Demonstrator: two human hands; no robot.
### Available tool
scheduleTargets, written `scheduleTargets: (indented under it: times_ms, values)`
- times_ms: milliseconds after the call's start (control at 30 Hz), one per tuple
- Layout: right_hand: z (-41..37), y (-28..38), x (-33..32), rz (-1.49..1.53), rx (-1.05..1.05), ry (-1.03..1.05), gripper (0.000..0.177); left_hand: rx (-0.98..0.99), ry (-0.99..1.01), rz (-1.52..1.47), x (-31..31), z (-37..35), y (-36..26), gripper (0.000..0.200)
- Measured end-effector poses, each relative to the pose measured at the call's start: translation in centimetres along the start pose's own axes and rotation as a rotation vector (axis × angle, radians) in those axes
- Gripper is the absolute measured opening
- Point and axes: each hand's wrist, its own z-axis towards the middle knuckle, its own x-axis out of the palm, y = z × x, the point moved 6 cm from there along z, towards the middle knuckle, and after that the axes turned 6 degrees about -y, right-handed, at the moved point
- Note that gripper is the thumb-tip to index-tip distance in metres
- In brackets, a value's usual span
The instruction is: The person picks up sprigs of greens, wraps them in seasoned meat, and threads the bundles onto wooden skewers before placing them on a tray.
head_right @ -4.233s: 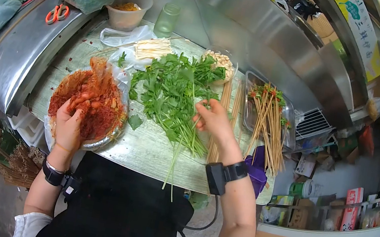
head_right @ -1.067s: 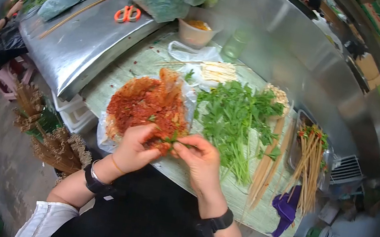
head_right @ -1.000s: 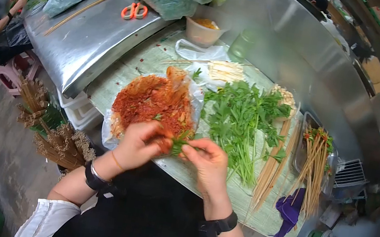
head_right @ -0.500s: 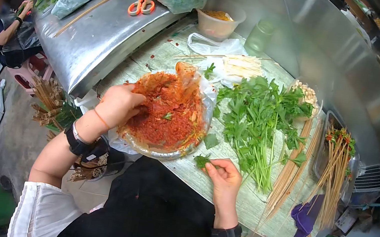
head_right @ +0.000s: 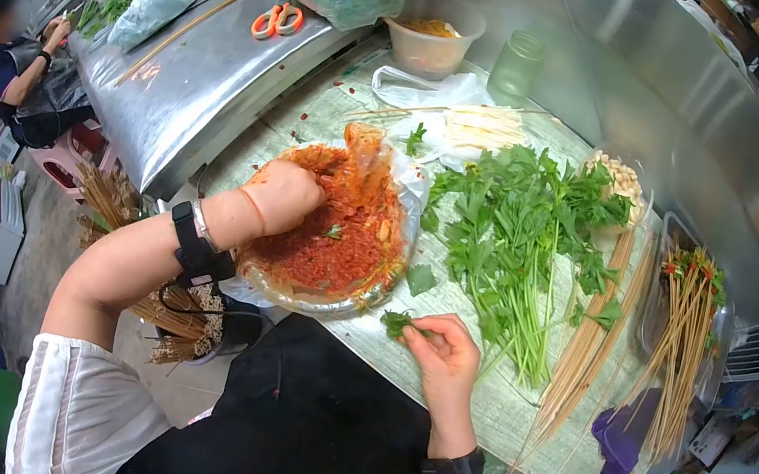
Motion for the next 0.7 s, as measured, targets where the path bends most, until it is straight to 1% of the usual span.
scheduleTargets:
  times_ms: [33,100,133,200,233,300,333,400,433,500,533,567,633,667,700]
  values:
    - [0.0,0.0,0.0,0.002,-0.002,-0.001,0.01,0.001,0.0,0.003,0.0,-0.1,0.3,0.009]
    - [-0.1,0.0,0.0,-0.006,-0.019,0.0,0.009,0.101,-0.165,-0.116,-0.9,-0.4,0.3,0.011]
    - [-0.1,0.0,0.0,-0.004,-0.021,-0.004,0.009,0.105,-0.165,-0.114,-0.9,-0.2,0.0,0.011]
    - [0.0,0.0,0.1,-0.01,-0.032,0.008,0.009,0.033,-0.087,-0.038,-0.3,0.2,-0.4,0.011]
    - [-0.1,0.0,0.1,-0.009,-0.034,0.008,0.009,0.033,-0.088,-0.037,-0.4,0.5,-0.6,0.011]
    - [-0.1,-0.1,0.1,-0.003,-0.018,0.01,0.01,0.021,0.12,-0.082,-0.9,0.6,-0.9,0.015]
    - [-0.1,0.0,0.0,-0.003,-0.024,0.009,0.01,0.022,0.116,-0.08,-1.4,0.6,-0.8,0.015]
    - [-0.1,-0.3,-0.1,0.01,0.023,0.017,0.01,-0.112,0.063,-0.345,-2.1,0.2,0.4,0.019]
    - [-0.1,-0.3,-0.2,0.012,0.019,0.016,0.01,-0.11,0.06,-0.342,-2.0,0.2,0.9,0.019]
    - [-0.1,-0.4,-0.3,0.035,0.018,0.018,0.009,-0.168,-0.051,-0.828,-2.4,0.2,2.5,0.021]
    - [-0.2,-0.3,-0.3,0.038,0.013,0.015,0.009,-0.157,0.064,-1.054,-2.2,-0.1,2.8,0.021]
    - [-0.2,-0.2,-0.3,0.029,0.009,0.02,0.01,-0.154,0.06,-1.05,-2.4,-0.4,3.1,0.021]
    - [-0.1,-0.2,-0.1,0.025,0.003,0.029,0.01,-0.322,0.28,-1.63,-1.4,-1.8,2.6,0.018]
    - [-0.1,-0.2,-0.1,0.021,-0.004,0.031,0.01,-0.335,0.336,-1.781,-1.2,-2.2,2.3,0.022]
    - [-0.1,-0.2,-0.1,0.015,-0.011,0.032,0.01,-0.334,0.334,-1.777,-1.0,-2.5,2.0,0.022]
